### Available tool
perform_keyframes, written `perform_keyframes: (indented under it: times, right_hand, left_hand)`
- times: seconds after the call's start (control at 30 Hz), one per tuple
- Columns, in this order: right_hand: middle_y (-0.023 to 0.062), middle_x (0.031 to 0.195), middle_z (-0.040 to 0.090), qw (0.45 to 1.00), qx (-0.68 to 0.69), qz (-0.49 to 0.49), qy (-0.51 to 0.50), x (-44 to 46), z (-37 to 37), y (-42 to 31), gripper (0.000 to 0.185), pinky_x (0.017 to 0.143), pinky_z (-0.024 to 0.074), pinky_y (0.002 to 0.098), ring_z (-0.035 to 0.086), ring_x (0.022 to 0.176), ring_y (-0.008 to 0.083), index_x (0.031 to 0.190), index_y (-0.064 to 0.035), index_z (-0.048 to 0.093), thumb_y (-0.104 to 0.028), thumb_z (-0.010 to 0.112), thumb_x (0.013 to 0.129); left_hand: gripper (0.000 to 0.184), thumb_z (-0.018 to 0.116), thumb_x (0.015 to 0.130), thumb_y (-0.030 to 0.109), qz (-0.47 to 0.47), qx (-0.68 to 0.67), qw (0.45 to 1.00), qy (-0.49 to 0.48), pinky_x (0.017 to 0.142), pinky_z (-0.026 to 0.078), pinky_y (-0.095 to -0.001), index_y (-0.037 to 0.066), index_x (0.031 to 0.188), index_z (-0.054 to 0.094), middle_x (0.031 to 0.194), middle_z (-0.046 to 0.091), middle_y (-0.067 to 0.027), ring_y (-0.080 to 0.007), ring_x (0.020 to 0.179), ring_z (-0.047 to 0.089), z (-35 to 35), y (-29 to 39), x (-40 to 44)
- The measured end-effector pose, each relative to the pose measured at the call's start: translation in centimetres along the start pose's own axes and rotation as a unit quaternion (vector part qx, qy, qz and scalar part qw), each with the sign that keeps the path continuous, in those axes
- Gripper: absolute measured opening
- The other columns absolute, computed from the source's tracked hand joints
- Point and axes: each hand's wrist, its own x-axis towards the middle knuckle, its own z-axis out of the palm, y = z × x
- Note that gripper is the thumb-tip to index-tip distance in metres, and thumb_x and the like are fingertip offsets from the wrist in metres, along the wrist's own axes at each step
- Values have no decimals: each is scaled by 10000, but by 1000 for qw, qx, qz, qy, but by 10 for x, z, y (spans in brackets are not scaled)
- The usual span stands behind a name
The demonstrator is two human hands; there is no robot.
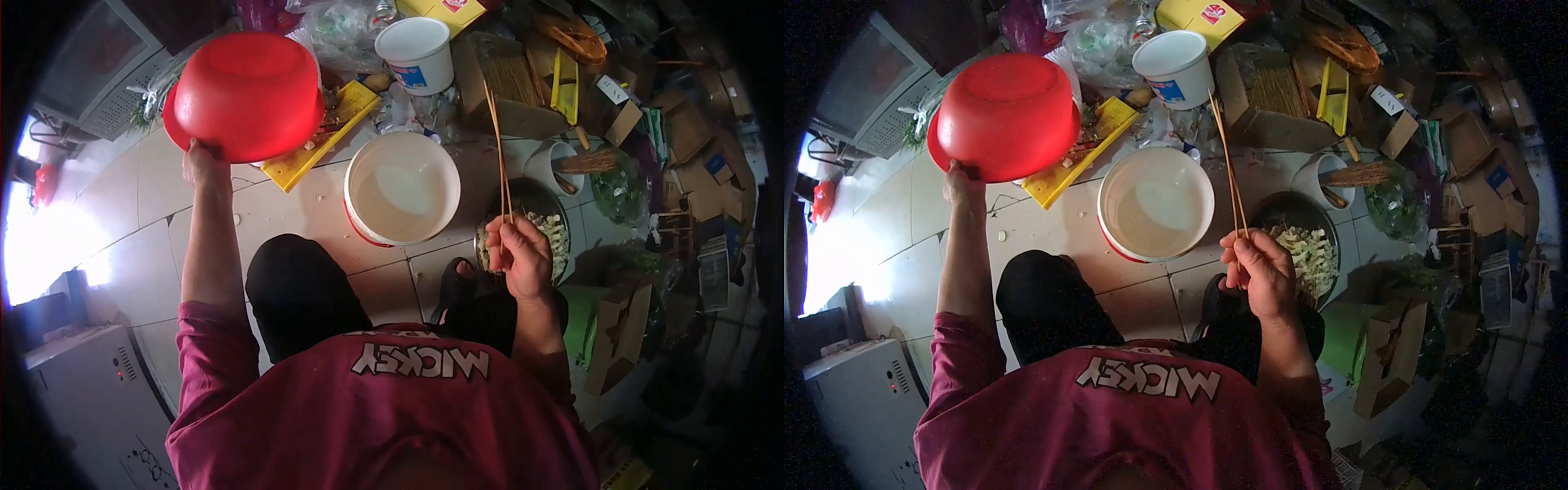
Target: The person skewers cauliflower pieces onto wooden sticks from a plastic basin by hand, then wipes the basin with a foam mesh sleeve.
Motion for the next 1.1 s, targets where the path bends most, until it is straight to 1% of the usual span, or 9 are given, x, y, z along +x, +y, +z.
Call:
perform_keyframes:
  times: [0.07,0.17,0.4,0.6,0.73,0.9,1.0,1.03,1.1]
  right_hand:
    - [33,741,581,1000,-7,-27,0,-2,-1,1,247,432,348,168,485,485,59,947,-12,591,-238,491,932]
    - [26,746,564,1000,-6,-25,-6,-5,-8,4,245,438,406,181,496,503,56,968,-11,600,-230,495,932]
    - [28,748,573,1000,-27,2,-2,-7,-18,9,251,409,365,165,504,508,44,976,-21,614,-238,498,926]
    - [27,756,588,999,-33,2,3,-7,-27,12,257,421,380,182,505,507,53,991,-29,617,-240,486,925]
    - [29,723,590,996,-35,78,26,2,-36,2,219,410,377,177,507,457,60,997,-40,621,-209,512,910]
    - [42,685,600,992,20,101,79,37,-80,-3,191,343,309,211,513,429,98,960,-51,628,-200,549,869]
    - [36,670,597,990,15,102,100,53,-106,3,171,358,323,221,515,429,102,931,-62,631,-197,545,871]
    - [36,670,597,989,11,104,103,58,-108,8,171,358,323,221,515,429,102,931,-62,631,-197,545,871]
    - [34,668,597,984,-28,136,110,65,-111,20,162,367,329,234,511,428,107,927,-71,633,-201,560,863]
  left_hand:
    - [253,414,940,107,12,7,999,-36,887,476,-436,2,1160,482,1100,563,-139,-275,999,565,-8,4,10]
    - [223,434,929,101,38,31,998,-48,828,506,-425,-14,1105,510,1041,585,-135,-264,927,590,-16,-2,10]
    - [196,469,906,69,66,49,992,-99,783,524,-409,-3,1082,520,1013,591,-128,-273,875,603,-7,9,16]
    - [168,495,907,62,82,73,976,-187,831,511,-362,25,1066,534,1017,606,-110,-243,917,607,55,41,-90]
    - [161,562,858,20,46,108,958,-263,722,511,-292,25,1018,559,904,622,-76,-184,787,611,87,38,-160]
    - [243,609,830,35,99,287,879,-369,683,482,-257,-13,1059,544,920,604,-76,-147,766,584,86,8,-232]
    - [250,627,833,64,257,437,742,-439,691,467,-249,-9,1054,538,914,599,-48,-139,759,560,65,-14,-248]
    - [286,654,769,56,271,455,721,-447,717,473,-351,4,1029,545,850,585,-122,-233,770,587,58,-19,-256]
    - [277,621,743,28,353,516,601,-498,703,479,-370,16,1007,541,844,561,-165,-337,771,579,48,-18,-269]
